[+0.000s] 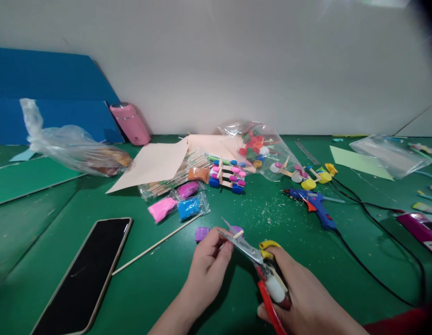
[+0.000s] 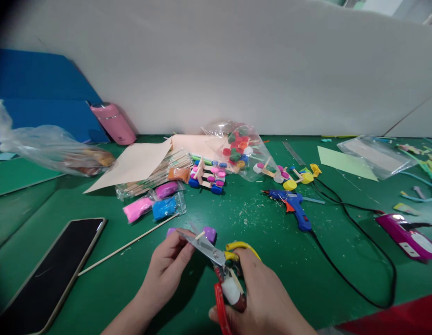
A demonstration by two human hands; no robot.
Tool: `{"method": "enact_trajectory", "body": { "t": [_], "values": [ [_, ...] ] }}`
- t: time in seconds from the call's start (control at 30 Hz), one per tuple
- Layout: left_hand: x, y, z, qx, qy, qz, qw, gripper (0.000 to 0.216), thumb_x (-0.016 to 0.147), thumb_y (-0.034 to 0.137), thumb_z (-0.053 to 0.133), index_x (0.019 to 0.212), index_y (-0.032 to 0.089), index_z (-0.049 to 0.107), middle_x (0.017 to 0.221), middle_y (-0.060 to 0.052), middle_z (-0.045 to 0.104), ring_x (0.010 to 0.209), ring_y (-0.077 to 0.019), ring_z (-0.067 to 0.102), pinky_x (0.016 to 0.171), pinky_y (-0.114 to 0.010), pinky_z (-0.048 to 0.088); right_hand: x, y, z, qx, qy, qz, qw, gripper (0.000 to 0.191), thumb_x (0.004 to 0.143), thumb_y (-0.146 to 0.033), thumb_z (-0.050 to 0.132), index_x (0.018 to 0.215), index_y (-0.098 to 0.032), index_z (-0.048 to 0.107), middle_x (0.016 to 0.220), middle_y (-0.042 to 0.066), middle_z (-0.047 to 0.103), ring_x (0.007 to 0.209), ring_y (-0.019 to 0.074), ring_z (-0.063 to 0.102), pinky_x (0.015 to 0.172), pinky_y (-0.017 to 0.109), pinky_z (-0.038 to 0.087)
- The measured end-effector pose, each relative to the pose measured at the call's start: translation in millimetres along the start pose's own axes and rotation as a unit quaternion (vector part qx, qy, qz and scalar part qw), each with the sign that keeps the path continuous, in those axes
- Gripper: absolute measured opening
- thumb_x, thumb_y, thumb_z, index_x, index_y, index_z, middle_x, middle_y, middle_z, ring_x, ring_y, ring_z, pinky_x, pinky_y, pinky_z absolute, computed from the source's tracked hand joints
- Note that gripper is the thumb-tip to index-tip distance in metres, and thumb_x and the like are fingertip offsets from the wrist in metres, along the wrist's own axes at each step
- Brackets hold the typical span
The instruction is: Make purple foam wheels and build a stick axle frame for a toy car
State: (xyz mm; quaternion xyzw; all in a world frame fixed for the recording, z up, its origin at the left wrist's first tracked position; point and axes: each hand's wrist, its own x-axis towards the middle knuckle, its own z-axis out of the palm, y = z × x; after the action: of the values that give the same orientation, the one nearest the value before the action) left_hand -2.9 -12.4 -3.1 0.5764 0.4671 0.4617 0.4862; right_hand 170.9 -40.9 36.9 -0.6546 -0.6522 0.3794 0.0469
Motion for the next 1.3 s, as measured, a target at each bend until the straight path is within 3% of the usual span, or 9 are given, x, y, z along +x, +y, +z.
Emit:
{"method": "enact_trajectory", "body": {
  "t": [0.23, 0.47, 0.87, 1.0, 1.17, 1.3],
  "values": [
    [-2, -2, -1, -0.055, -0.039, -0.024, 0.997, 0.011, 0.083, 0.024, 0.046, 0.079, 0.017, 0.054, 0.071, -0.001, 0.052, 0.065, -0.0138, 0.047, 0.059, -0.024, 0.037, -1, 3, 1, 0.002, -0.010, -0.009, 1.000, 0.046, 0.052, -0.018, 0.064, 0.094, -0.021, 0.044, 0.076, -0.001, 0.059, 0.068, 0.0179, 0.054, 0.060, 0.025, 0.038],
    [-2, -1, -3, -0.060, -0.085, -0.024, 0.994, 0.011, 0.083, 0.023, 0.046, 0.080, 0.017, 0.055, 0.071, -0.001, 0.053, 0.066, -0.0139, 0.048, 0.060, -0.024, 0.037, -3, 14, 9, -0.004, 0.022, -0.038, 0.999, 0.038, 0.063, -0.019, 0.052, 0.100, -0.019, 0.043, 0.084, 0.005, 0.059, 0.073, 0.0192, 0.055, 0.062, 0.026, 0.039],
    [-2, 3, -2, -0.038, -0.081, -0.025, 0.996, 0.013, 0.083, 0.023, 0.045, 0.078, 0.017, 0.055, 0.070, -0.001, 0.053, 0.064, -0.0138, 0.046, 0.060, -0.023, 0.037, 0, 19, 14, 0.002, -0.013, -0.043, 0.999, 0.031, 0.058, -0.016, 0.052, 0.086, -0.021, 0.040, 0.064, -0.001, 0.056, 0.055, 0.0149, 0.050, 0.048, 0.023, 0.033],
    [-1, 2, -4, -0.080, -0.097, -0.046, 0.991, 0.013, 0.083, 0.024, 0.047, 0.076, 0.017, 0.055, 0.069, -0.001, 0.051, 0.064, -0.0128, 0.044, 0.059, -0.023, 0.034, 0, 17, 12, 0.005, -0.009, -0.049, 0.999, 0.027, 0.060, -0.016, 0.052, 0.083, -0.022, 0.040, 0.063, -0.002, 0.055, 0.055, 0.0145, 0.050, 0.048, 0.023, 0.032],
    [-1, 0, -3, -0.264, -0.136, -0.115, 0.948, 0.016, 0.079, 0.029, 0.055, 0.071, 0.015, 0.054, 0.060, 0.003, 0.044, 0.054, -0.0086, 0.033, 0.051, -0.022, 0.024, 2, 19, 8, -0.007, 0.020, -0.066, 0.998, 0.029, 0.062, -0.018, 0.053, 0.088, -0.021, 0.042, 0.082, 0.004, 0.058, 0.069, 0.0180, 0.054, 0.051, 0.024, 0.036],
    [-1, 0, 1, -0.365, -0.153, -0.168, 0.903, 0.018, 0.073, 0.030, 0.061, 0.066, 0.015, 0.052, 0.053, 0.005, 0.039, 0.049, -0.0074, 0.029, 0.049, -0.023, 0.019, 2, 21, 6, -0.011, 0.015, -0.066, 0.998, 0.026, 0.061, -0.017, 0.053, 0.085, -0.021, 0.043, 0.078, 0.002, 0.058, 0.066, 0.0172, 0.054, 0.050, 0.023, 0.036]
  ]
}}
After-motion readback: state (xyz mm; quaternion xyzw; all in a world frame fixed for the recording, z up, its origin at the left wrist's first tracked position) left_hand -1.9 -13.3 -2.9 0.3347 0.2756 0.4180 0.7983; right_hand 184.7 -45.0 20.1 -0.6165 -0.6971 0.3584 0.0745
